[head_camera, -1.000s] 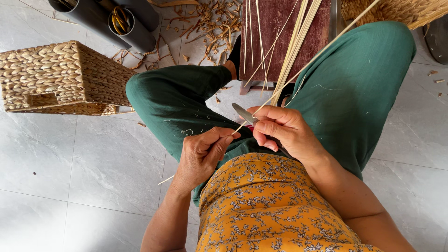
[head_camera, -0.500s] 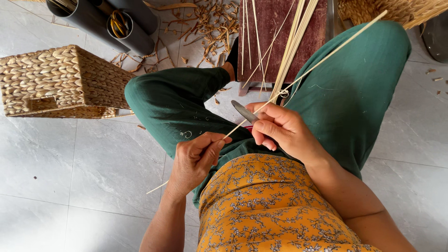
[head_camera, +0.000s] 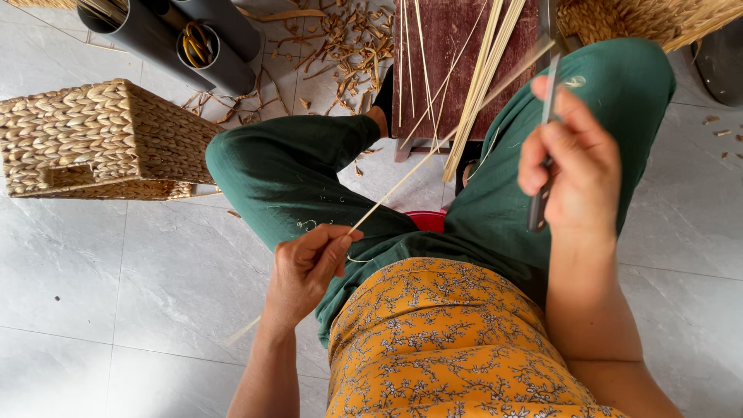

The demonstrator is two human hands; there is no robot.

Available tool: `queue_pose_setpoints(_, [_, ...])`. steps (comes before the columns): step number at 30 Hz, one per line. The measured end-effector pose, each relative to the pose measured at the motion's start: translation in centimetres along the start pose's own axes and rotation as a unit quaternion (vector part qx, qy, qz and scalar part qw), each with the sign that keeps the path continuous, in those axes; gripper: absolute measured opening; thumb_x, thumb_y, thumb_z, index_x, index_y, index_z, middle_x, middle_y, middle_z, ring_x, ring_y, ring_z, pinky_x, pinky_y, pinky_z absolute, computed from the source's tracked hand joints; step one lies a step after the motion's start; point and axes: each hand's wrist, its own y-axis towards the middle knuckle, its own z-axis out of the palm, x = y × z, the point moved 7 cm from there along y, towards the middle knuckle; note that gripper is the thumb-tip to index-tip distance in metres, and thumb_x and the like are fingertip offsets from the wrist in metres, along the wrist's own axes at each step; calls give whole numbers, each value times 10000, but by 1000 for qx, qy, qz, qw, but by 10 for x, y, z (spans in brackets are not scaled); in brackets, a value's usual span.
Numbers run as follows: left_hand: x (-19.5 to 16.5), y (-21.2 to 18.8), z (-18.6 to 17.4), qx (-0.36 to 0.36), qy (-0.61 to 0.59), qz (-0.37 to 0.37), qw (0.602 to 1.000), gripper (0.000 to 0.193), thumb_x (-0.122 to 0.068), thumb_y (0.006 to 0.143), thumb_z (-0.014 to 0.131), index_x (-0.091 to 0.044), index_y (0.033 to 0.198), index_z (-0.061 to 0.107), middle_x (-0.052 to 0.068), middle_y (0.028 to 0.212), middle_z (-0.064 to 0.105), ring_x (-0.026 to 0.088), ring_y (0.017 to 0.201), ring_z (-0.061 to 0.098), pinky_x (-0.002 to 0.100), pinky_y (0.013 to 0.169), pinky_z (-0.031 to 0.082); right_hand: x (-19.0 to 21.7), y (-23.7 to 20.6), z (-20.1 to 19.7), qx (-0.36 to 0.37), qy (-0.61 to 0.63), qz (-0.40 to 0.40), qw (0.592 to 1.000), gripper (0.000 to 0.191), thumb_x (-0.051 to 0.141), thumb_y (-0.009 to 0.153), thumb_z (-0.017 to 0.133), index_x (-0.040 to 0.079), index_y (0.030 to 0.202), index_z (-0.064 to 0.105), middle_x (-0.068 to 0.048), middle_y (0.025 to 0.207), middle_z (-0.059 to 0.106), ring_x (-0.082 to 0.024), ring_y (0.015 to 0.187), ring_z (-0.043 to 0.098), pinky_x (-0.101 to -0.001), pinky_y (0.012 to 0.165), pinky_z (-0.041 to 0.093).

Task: The person sits on the floor and uses a small knife to peel and split thin bamboo strips, drawing the blade along each strip to separate it. Finished strips are placed onto a small board in front of them, and scrap shavings accumulate on the floor.

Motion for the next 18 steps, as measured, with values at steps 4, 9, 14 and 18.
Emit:
queue_pose_setpoints(4, [-12,12,14,-8,-33,22,999,159,-60,1019,621,0,1080,754,-12,657,656,22,570,582,194,507,465,-38,-25,48,133,-62,104,984,492,108,1059,544,44,1542,482,-71,725,602,-85,555,482,-218,512,406])
queue_pose_setpoints(9, [-17,21,30,25,-52,11,998,209,-77,1004,618,-11,1160,741,-18,699,676,8,541,506,185,480,434,-71,-27,78,236,-50,156,958,362,52,1068,526,3,1425,548,-90,772,638,-81,563,495,-215,511,424])
queue_pose_setpoints(14, [-6,19,25,19,-52,-39,998,174,-103,1014,642,-6,1092,764,11,681,697,21,528,524,191,460,417,-64,-18,65,182,-29,142,973,365,61,1070,524,0,1429,527,-75,778,632,-73,594,530,-212,525,449])
queue_pose_setpoints(18, [-15,16,34,20,-90,28,995,160,-78,1027,637,13,1112,737,12,792,710,19,641,606,183,522,467,-71,-30,84,235,-77,157,956,272,71,1047,537,2,1307,579,-59,747,635,-54,544,496,-194,494,417])
